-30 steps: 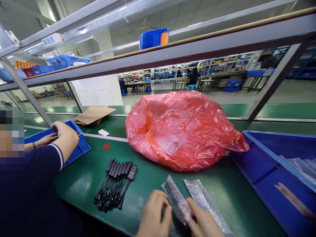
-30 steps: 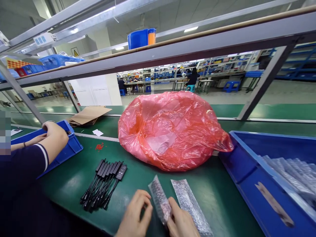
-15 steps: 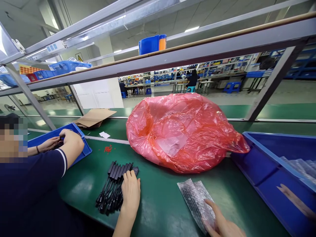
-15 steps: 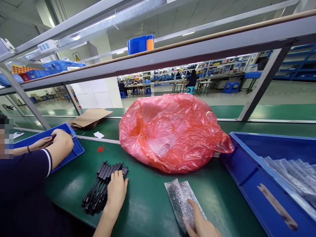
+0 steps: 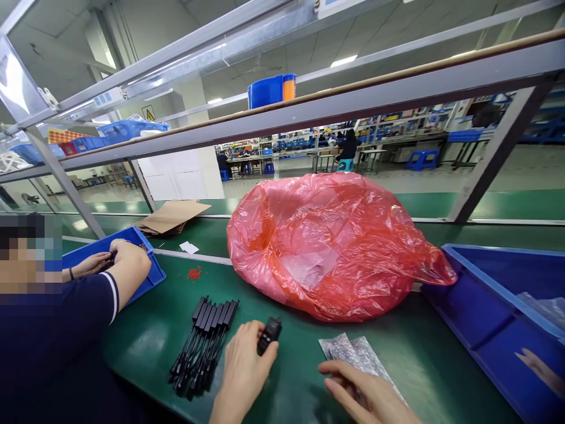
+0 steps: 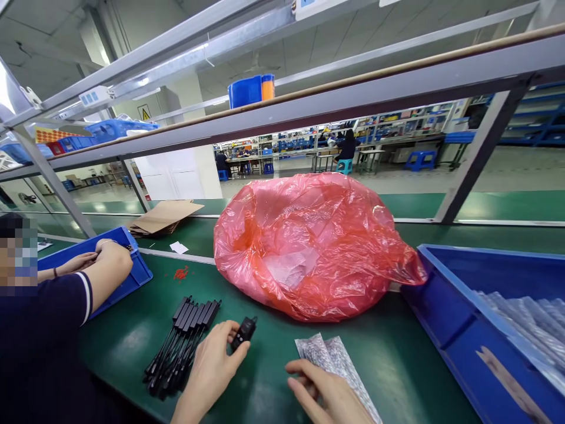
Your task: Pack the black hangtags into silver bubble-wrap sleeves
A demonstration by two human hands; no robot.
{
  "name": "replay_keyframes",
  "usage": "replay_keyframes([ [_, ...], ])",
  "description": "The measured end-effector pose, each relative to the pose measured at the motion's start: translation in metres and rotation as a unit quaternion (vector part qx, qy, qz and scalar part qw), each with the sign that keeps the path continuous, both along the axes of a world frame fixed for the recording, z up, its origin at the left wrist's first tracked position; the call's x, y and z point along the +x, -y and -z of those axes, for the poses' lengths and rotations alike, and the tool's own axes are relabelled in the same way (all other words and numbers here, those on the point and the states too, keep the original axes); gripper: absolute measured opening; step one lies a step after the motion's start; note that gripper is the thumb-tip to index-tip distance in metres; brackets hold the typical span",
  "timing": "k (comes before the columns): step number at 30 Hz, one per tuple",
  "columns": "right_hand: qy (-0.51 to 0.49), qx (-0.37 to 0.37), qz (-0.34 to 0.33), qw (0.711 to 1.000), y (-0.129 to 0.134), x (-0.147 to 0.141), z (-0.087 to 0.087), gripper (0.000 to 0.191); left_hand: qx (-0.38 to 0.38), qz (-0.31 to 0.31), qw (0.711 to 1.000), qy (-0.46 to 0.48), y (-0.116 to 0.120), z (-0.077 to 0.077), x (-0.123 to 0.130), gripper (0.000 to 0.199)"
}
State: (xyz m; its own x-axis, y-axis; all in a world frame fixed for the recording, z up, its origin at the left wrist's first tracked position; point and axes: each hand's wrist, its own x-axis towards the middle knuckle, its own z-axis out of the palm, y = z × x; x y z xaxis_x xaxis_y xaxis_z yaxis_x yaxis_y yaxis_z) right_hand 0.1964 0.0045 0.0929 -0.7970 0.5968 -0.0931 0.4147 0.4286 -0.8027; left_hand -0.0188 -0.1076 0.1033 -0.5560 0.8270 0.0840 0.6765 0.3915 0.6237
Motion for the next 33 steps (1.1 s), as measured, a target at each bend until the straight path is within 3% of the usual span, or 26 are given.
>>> replay_keyframes([
  [1,-0.036,-0.027,-0.011,0.999,-0.001,-0.007,-0.002,0.044,0.052,0.044,0.994,0.081,-0.003,-0.012,0.010,0.016],
  [3,-0.107,-0.102,-0.021,0.989,-0.009,-0.014,-0.004,0.050,0.145,0.136,0.955,0.220,-0.018,-0.032,0.031,0.023],
  [5,-0.161,-0.175,-0.014,0.971,-0.021,-0.015,-0.005,0.053,0.197,0.203,0.916,0.284,-0.046,-0.042,0.046,0.027],
  [6,-0.185,-0.201,0.005,0.962,-0.029,-0.014,-0.005,0.055,0.205,0.223,0.912,0.276,-0.064,-0.042,0.049,0.027],
  [8,-0.230,-0.221,0.070,0.945,-0.044,-0.010,-0.003,0.058,0.191,0.228,0.942,0.159,-0.106,-0.036,0.046,0.033],
  [10,-0.258,-0.216,0.144,0.931,-0.056,-0.005,0.001,0.061,0.153,0.195,0.969,-0.006,-0.151,-0.025,0.034,0.034],
  [12,-0.259,-0.193,0.178,0.930,-0.065,0.000,0.006,0.062,0.117,0.153,0.976,-0.103,-0.194,-0.015,0.019,0.025],
  [14,-0.244,-0.151,0.181,0.941,-0.070,0.005,0.011,0.061,0.089,0.137,0.978,-0.129,-0.229,-0.009,0.009,0.032],
  [17,-0.221,-0.099,0.171,0.955,-0.071,0.009,0.016,0.058,0.065,0.139,0.977,-0.150,-0.256,-0.012,0.004,0.015],
  [20,-0.208,-0.065,0.171,0.961,-0.068,0.009,0.016,0.057,0.089,0.145,0.974,-0.150,-0.239,-0.027,0.006,0.011],
  [23,-0.197,-0.049,0.169,0.965,-0.063,0.007,0.013,0.062,0.154,0.139,0.972,-0.109,-0.179,-0.044,-0.003,0.018],
  [25,-0.190,-0.067,0.155,0.967,-0.060,0.005,0.009,0.067,0.218,0.127,0.968,0.017,-0.128,-0.048,-0.017,0.022],
  [27,-0.189,-0.097,0.136,0.968,-0.058,0.003,0.003,0.069,0.227,0.118,0.953,0.161,-0.081,-0.040,-0.037,0.025],
  [29,-0.197,-0.129,0.119,0.965,-0.055,0.000,-0.002,0.069,0.152,0.119,0.959,0.208,-0.045,-0.023,-0.055,0.025],
  [31,-0.204,-0.164,0.112,0.959,-0.050,-0.003,-0.007,0.067,0.045,0.104,0.984,0.137,-0.023,-0.003,-0.066,0.021],
  [33,-0.204,-0.197,0.108,0.953,-0.042,-0.005,-0.011,0.066,-0.013,0.050,0.998,0.035,-0.012,0.014,-0.062,0.013],
])
